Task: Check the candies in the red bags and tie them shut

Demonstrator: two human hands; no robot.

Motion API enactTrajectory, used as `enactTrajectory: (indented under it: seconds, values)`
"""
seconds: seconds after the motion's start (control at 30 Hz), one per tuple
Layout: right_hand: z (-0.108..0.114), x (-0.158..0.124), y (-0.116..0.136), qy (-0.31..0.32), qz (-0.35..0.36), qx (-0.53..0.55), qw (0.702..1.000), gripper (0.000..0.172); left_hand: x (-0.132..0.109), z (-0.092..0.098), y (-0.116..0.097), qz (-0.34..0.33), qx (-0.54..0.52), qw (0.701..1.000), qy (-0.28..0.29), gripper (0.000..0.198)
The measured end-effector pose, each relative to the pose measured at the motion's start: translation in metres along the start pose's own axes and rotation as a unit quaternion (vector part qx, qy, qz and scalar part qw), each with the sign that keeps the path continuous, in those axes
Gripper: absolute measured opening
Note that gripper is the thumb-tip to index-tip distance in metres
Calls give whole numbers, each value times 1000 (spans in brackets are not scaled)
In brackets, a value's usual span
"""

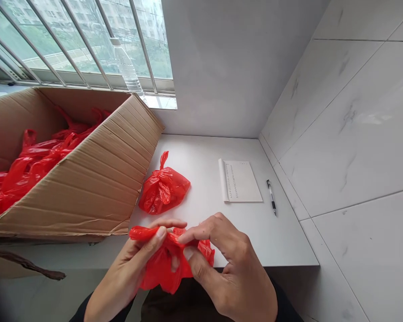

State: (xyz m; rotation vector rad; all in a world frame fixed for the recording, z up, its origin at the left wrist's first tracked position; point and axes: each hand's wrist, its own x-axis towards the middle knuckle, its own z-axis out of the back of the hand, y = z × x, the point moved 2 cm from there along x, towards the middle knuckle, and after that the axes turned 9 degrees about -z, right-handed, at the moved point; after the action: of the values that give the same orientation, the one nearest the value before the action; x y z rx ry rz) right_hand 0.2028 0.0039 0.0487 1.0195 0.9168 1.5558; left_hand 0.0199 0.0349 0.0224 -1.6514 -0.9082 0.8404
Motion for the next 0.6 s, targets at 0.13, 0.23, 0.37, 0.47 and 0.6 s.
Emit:
enactTrajectory:
  seconds: [0.13,0.23,0.37,0.47,0.6]
  values:
    - [-7,2,-9,21,-24,18,999,24,1,3,-8,-41,75,996,26,24]
    - [-15,9,-21,71,-52,40,995,39,-4,5,-9,-66,124,988,57,20]
    - [-23,15,-37,119,-154,79,978,37,-9,11,-1,-137,256,955,65,7]
    - [-24,17,-44,131,-185,71,971,33,-7,13,6,-256,386,886,7,28]
    - [-29,19,-51,198,-168,71,963,32,-5,13,17,-353,433,829,-22,47]
